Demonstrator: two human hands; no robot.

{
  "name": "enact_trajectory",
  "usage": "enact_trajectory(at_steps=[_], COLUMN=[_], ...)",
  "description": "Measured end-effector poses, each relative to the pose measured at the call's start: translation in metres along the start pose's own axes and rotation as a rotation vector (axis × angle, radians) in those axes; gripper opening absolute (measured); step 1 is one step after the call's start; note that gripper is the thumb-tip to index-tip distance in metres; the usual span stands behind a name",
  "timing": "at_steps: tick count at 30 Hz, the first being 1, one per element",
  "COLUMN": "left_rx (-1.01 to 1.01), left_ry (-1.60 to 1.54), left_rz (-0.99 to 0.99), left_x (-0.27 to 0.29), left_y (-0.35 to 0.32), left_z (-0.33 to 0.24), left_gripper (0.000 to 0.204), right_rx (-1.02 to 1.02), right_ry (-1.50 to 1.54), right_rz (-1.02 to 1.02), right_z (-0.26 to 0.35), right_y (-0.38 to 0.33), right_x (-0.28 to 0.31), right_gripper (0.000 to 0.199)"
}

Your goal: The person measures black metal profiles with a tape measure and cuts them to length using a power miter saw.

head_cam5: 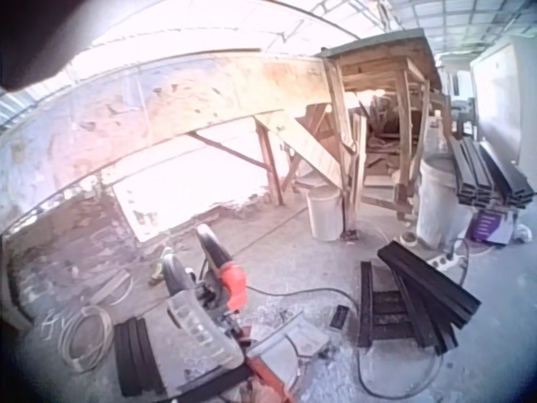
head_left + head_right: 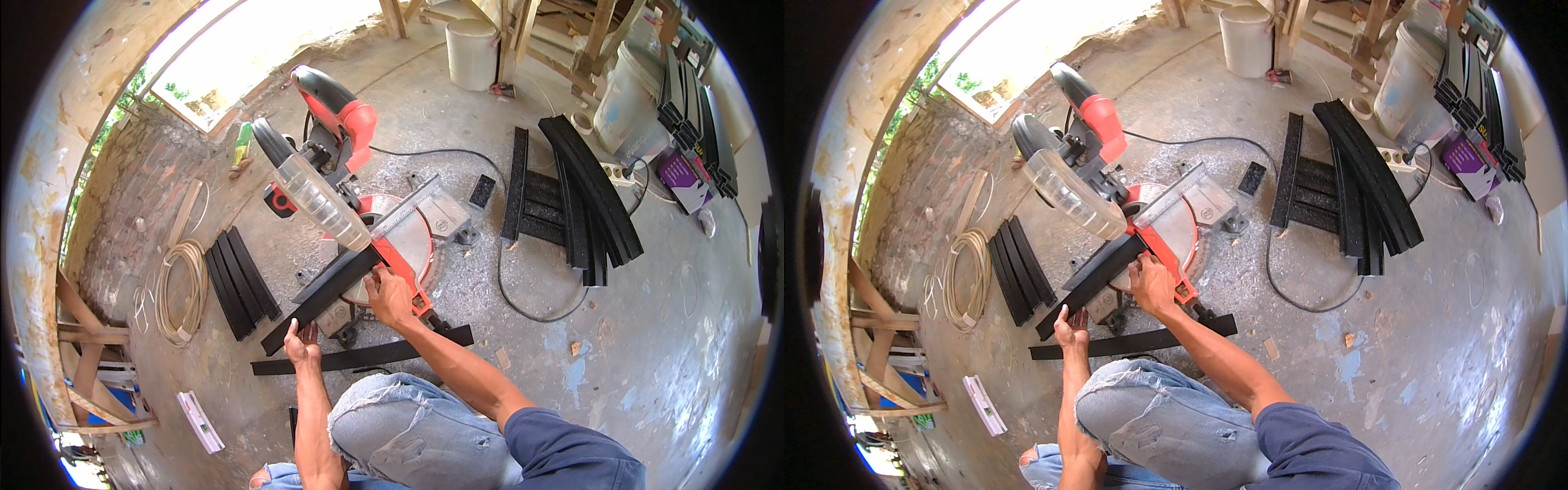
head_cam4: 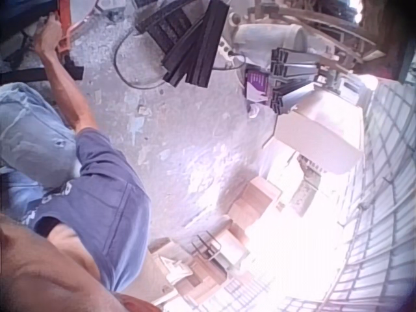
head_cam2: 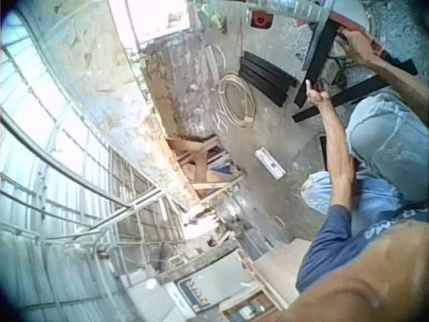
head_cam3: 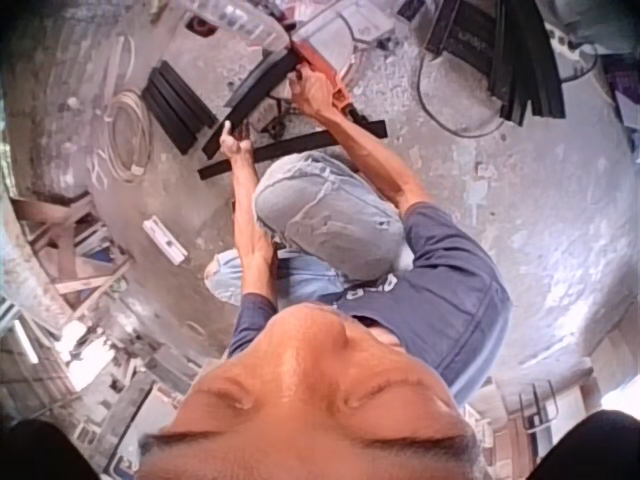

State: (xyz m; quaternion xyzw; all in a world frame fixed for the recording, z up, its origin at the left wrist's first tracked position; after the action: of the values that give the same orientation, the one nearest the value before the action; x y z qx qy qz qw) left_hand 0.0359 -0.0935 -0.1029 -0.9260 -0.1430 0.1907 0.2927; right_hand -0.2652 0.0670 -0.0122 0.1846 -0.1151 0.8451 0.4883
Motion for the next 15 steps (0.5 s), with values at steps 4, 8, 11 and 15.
enact_trajectory(at_steps=[4,8,11,15], left_rx=[0.021,-0.047,-1.092,-1.578], left_ry=[0.055,0.208,0.586,1.13], left_rz=[0.024,-0.615,-0.741,0.33], left_x=[-0.003,0.016,-0.009,-0.161], left_y=[-0.008,-0.068,-0.138,-0.205], left_z=[-0.004,-0.019,-0.093,-0.041], left_gripper=[0.035,0.055,0.066,0.046], right_rx=[-0.002,0.009,0.023,0.059], right_ry=[-0.001,-0.034,-0.041,-0.015], right_rz=[0.029,-0.025,0.076,0.077], right_z=[0.0,-0.009,0.003,-0.013], right_y=[0.001,0.005,-0.001,0.005], right_x=[-0.006,0.004,-0.009,-0.008], right_gripper=[0.039,0.038,0.041,0.038])
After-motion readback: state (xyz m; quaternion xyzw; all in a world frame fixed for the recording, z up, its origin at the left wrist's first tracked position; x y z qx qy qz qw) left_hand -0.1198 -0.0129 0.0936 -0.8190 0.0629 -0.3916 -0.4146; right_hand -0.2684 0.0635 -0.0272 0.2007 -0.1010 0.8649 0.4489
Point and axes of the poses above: each hand's wrist, its own y-axis towards the middle knuckle, its own x-axis out of the back of the hand, z = x × y, the point moved 10 cm from there along y, towards the middle knuckle, and after that the axes turned 9 degrees about -z, right-handed, at the moved point
